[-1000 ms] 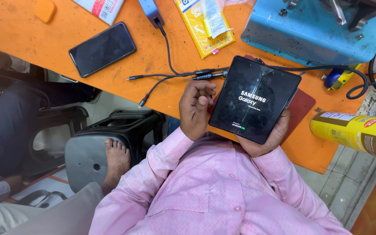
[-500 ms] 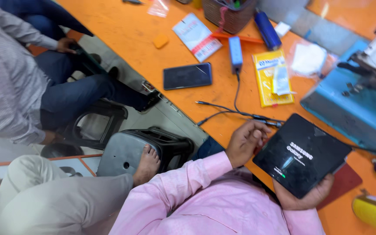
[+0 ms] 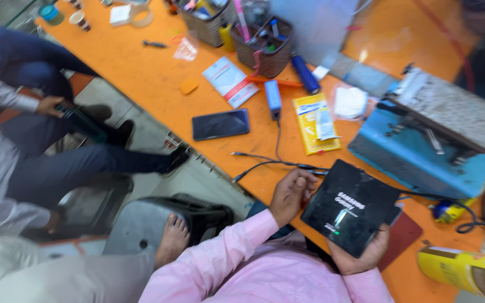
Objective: The person assembles a foldable mobile phone by connecting internal ribbon cables to the motherboard, aligning internal components, and closing the device to check the screen.
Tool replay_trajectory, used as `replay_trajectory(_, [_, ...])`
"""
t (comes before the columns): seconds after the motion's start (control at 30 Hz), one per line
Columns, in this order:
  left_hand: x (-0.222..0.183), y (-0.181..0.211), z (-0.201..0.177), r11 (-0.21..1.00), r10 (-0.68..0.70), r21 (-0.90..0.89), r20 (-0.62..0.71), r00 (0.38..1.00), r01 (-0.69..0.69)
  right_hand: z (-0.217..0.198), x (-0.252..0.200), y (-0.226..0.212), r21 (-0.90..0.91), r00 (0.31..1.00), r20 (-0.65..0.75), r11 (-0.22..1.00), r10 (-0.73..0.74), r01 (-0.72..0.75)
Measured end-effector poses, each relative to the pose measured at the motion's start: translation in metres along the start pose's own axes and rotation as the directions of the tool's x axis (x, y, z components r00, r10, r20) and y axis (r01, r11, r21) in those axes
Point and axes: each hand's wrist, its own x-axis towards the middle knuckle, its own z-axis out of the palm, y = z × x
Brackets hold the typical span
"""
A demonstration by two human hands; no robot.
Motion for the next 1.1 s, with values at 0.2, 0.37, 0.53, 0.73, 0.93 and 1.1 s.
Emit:
replay_trajectory(0.2, [0.0,-0.003,-0.002,0.999,-0.012,-0.051,0.012,1.0,0.013,-0.023,0.002,-0.003,0.14,0.991,0.113,0.987,0.069,-0.085])
replay_trajectory(0.37, [0.0,-0.003,-0.003,0.998,0.001,-0.06,0.036,0.999,0.001,-0.013,0.001,0.001,0.088,0.993,0.032,0.99,0.111,-0.113])
replay_trajectory(0.53, [0.001,0.003,-0.004,1.0,-0.001,-0.013,0.062,0.998,0.002,-0.011,0.0,-0.002,0.102,0.99,0.057,0.986,0.126,-0.131])
replay_trajectory(0.73, [0.001,0.01,-0.006,1.0,-0.024,-0.016,0.07,0.997,0.025,0.005,-0.001,0.001,0.084,0.995,0.024,0.991,0.101,-0.102])
replay_trajectory(0.93, [0.0,0.016,-0.003,1.0,-0.02,-0.017,0.067,0.998,0.021,0.001,0.0,0.002,0.119,0.995,0.053,0.989,0.082,-0.088])
replay_trajectory(1.1, [0.003,0.029,0.006,1.0,0.028,0.012,0.054,0.998,-0.029,0.003,0.001,0.003,0.104,0.998,0.041,0.993,0.052,-0.056])
